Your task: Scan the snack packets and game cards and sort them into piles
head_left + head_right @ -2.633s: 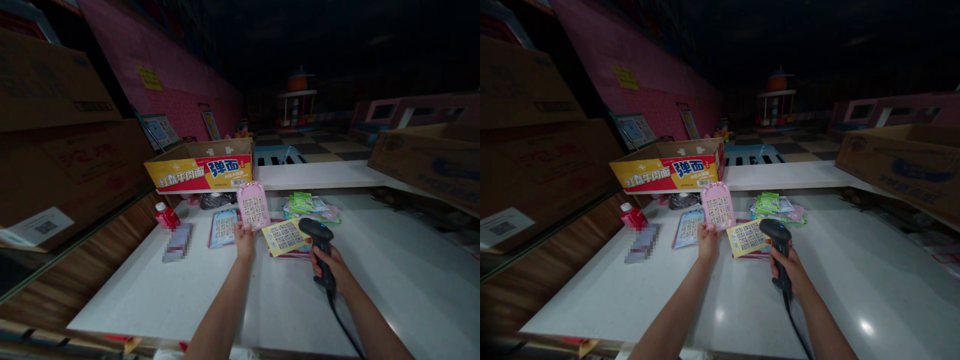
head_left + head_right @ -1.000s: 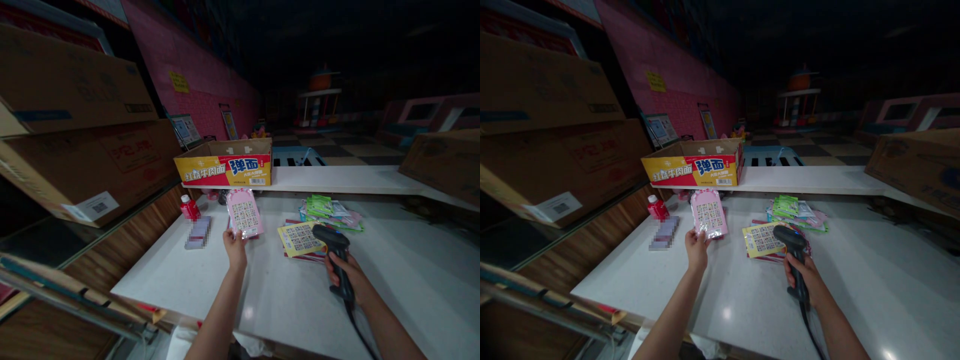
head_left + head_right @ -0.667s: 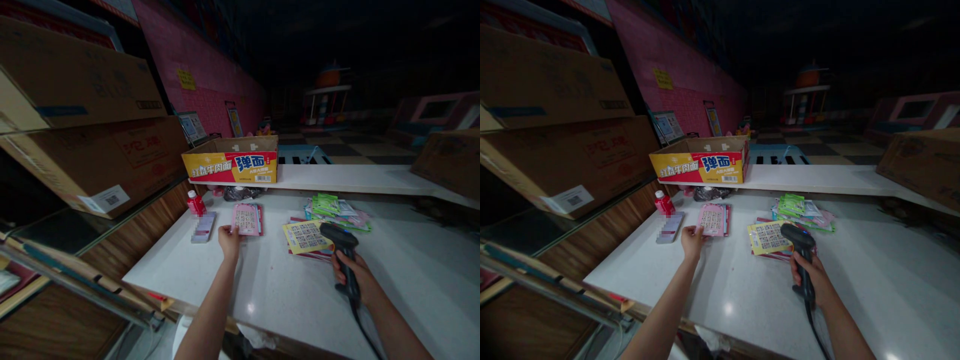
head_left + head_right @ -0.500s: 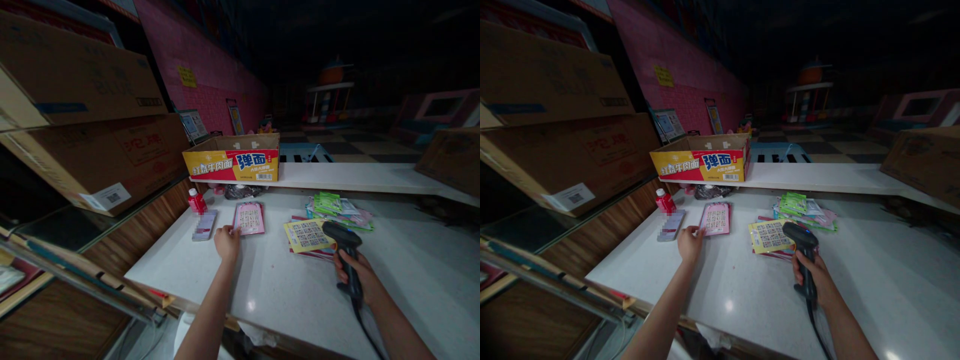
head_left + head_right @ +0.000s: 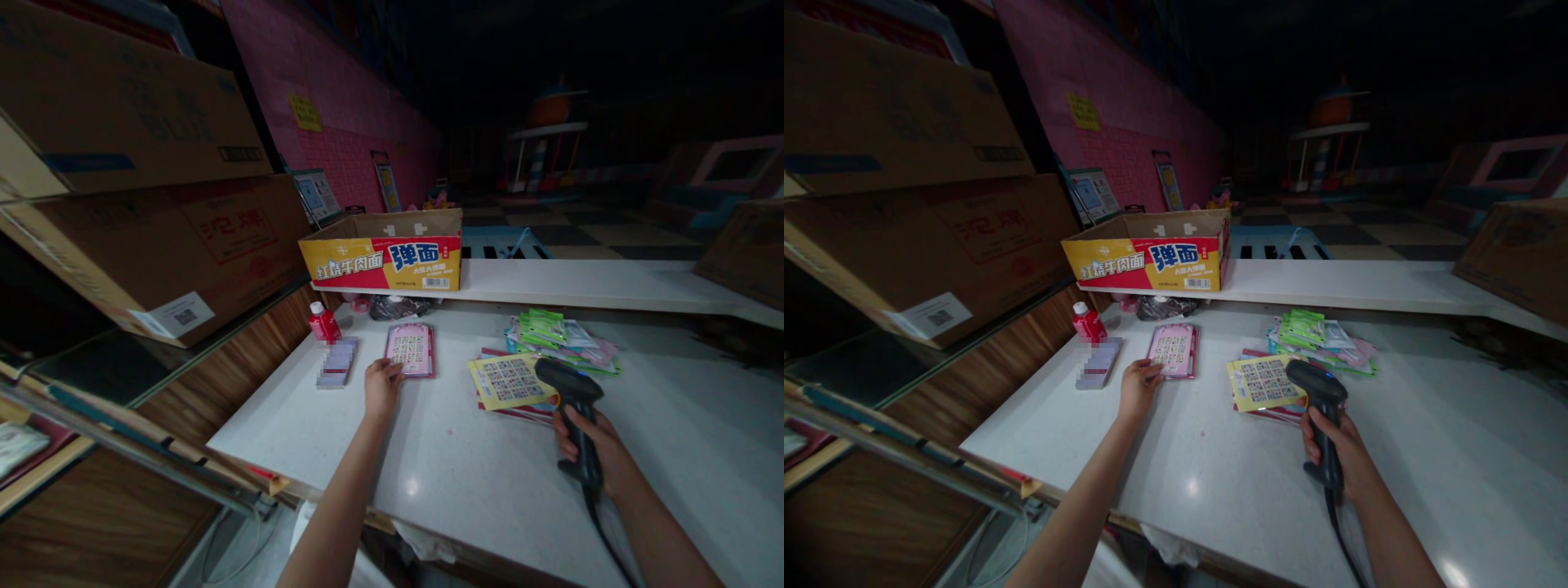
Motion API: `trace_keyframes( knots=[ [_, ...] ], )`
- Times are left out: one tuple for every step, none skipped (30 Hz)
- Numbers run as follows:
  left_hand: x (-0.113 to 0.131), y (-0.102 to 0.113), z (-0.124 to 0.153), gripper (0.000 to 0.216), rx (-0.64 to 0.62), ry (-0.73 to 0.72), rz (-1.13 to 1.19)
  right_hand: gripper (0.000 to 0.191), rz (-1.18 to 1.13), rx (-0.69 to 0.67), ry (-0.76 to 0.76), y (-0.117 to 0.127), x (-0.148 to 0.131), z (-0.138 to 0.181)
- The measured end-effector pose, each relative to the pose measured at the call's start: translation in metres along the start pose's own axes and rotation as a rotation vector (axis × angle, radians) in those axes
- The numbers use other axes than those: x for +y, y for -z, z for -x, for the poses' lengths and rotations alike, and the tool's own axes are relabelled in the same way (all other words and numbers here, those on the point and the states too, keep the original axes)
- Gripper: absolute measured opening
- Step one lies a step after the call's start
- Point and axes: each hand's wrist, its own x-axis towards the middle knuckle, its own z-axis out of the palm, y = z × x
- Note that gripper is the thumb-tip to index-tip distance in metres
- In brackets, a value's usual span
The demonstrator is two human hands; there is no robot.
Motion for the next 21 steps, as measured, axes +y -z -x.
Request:
trace_keyframes(
  knots=[
    [0.000, 0.001, 0.000, 0.024, -0.001, 0.006, -0.004, 0.032, 0.000, -0.002, -0.002, 0.001, 0.000, -0.001],
    [0.000, 0.001, 0.001, 0.024, -0.004, 0.012, -0.008, 0.032, 0.001, -0.003, -0.002, 0.002, 0.001, -0.001],
    [0.002, 0.002, 0.001, 0.024, -0.005, 0.015, -0.017, 0.032, 0.001, -0.006, -0.003, 0.002, 0.001, -0.002],
    [0.005, 0.002, 0.001, 0.025, 0.001, 0.016, -0.031, 0.032, 0.002, -0.009, -0.002, 0.003, 0.001, -0.003],
    [0.009, 0.002, 0.002, 0.026, 0.014, 0.011, -0.049, 0.032, 0.001, -0.012, -0.001, 0.004, 0.001, -0.004],
    [0.015, 0.002, 0.002, 0.027, 0.031, 0.001, -0.068, 0.033, 0.000, -0.013, 0.001, 0.005, 0.000, -0.005],
    [0.022, 0.000, 0.001, 0.028, 0.049, -0.013, -0.084, 0.033, -0.004, -0.008, 0.007, 0.005, 0.000, -0.006],
    [0.030, -0.002, 0.001, 0.027, 0.058, -0.032, -0.094, 0.034, -0.013, 0.005, 0.016, 0.005, -0.001, -0.007],
    [0.039, -0.005, 0.000, 0.027, 0.056, -0.055, -0.096, 0.035, -0.025, 0.025, 0.029, 0.005, -0.002, -0.007],
    [0.050, -0.008, -0.002, 0.026, 0.040, -0.081, -0.088, 0.035, -0.041, 0.051, 0.047, 0.004, -0.004, -0.007],
    [0.061, -0.013, -0.004, 0.026, 0.012, -0.111, -0.072, 0.036, -0.056, 0.076, 0.066, 0.004, -0.005, -0.008],
    [0.073, -0.018, -0.006, 0.028, -0.028, -0.146, -0.050, 0.037, -0.069, 0.099, 0.085, 0.003, -0.006, -0.008],
    [0.085, -0.023, -0.008, 0.030, -0.076, -0.184, -0.024, 0.038, -0.080, 0.119, 0.102, 0.003, -0.007, -0.008],
    [0.097, -0.028, -0.011, 0.032, -0.130, -0.220, 0.003, 0.039, -0.089, 0.135, 0.116, 0.003, -0.007, -0.008],
    [0.109, -0.033, -0.013, 0.034, -0.191, -0.256, 0.027, 0.039, -0.097, 0.150, 0.127, 0.003, -0.008, -0.008],
    [0.120, -0.038, -0.016, 0.038, -0.247, -0.283, 0.043, 0.040, -0.106, 0.164, 0.136, 0.004, -0.008, -0.009],
    [0.130, -0.042, -0.018, 0.042, -0.300, -0.301, 0.048, 0.040, -0.117, 0.176, 0.143, 0.004, -0.008, -0.010],
    [0.138, -0.045, -0.021, 0.049, -0.350, -0.311, 0.044, 0.040, -0.126, 0.184, 0.149, 0.005, -0.007, -0.011],
    [0.145, -0.048, -0.023, 0.057, -0.400, -0.313, 0.031, 0.040, -0.132, 0.185, 0.151, 0.006, -0.007, -0.011],
    [0.151, -0.050, -0.025, 0.064, -0.451, -0.312, 0.014, 0.040, -0.135, 0.178, 0.148, 0.007, -0.007, -0.012],
    [0.155, -0.052, -0.027, 0.067, -0.499, -0.310, -0.005, 0.039, -0.136, 0.170, 0.145, 0.008, -0.007, -0.013]
  ],
)
